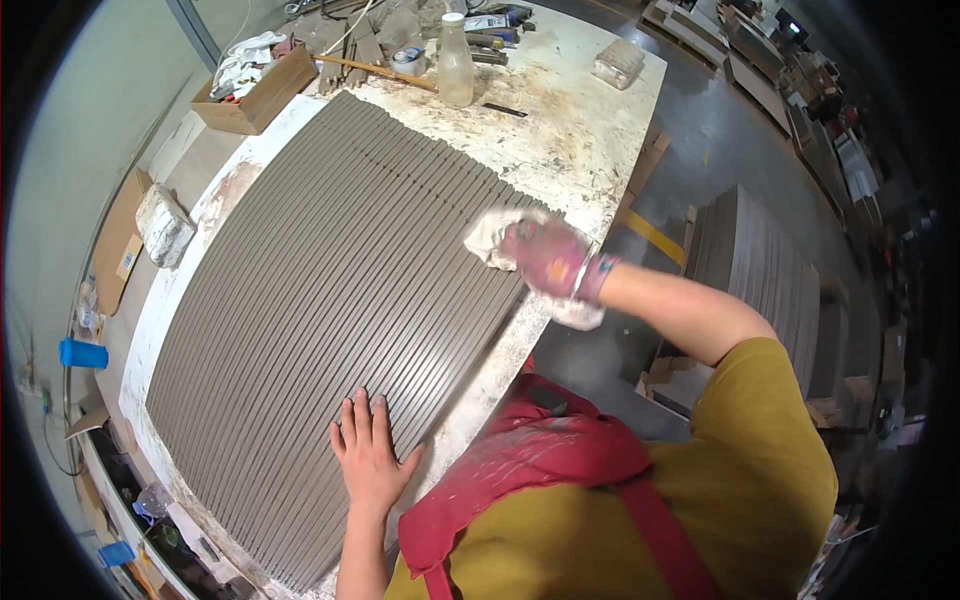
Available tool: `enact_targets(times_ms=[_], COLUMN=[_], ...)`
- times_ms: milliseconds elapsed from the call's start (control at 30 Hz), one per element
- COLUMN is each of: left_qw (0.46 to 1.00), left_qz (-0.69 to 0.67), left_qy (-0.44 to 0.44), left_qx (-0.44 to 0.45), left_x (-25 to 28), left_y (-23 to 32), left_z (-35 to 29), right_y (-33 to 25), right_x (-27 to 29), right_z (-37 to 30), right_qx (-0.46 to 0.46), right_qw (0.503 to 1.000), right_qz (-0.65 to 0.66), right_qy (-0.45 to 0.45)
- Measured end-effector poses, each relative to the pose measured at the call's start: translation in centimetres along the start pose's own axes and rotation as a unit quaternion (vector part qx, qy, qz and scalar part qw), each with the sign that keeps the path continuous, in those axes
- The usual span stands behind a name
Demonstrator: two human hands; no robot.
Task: The person wipes the surface of a grooved wood panel using a cloth, periodically wetting the cloth from a plastic bottle and rubbing it across the panel before stacking the panel on top of others.
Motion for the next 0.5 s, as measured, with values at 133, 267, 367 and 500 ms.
enact_targets(times_ms=[133,267,367,500], left_qw=[1.000,1.000,1.000,1.000], left_qz=[0.003,0.008,0.007,0.011], left_qy=[0.002,0.018,0.006,-0.001], left_qx=[-0.013,-0.017,-0.013,-0.016], left_x=[0.0,0.6,0.0,-0.2], left_y=[0.5,0.3,0.3,0.4], left_z=[-0.1,0.4,0.3,0.4], right_y=[8.4,9.7,1.6,12.8], right_x=[-1.1,2.6,0.0,-0.5], right_z=[1.8,3.2,0.8,4.1], right_qx=[-0.110,-0.144,0.045,-0.154], right_qw=[0.994,0.989,0.998,0.984], right_qz=[-0.002,0.012,0.024,-0.049], right_qy=[0.023,-0.027,-0.024,-0.080])
Point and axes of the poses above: each hand's wrist, its own z-axis towards the middle knuckle, its own x-axis out of the back of the hand, y = z × x, the point moved 10 cm from there along z, towards the middle knuckle, and after that the axes turned 11 degrees about -x, right-handed, at the moved point
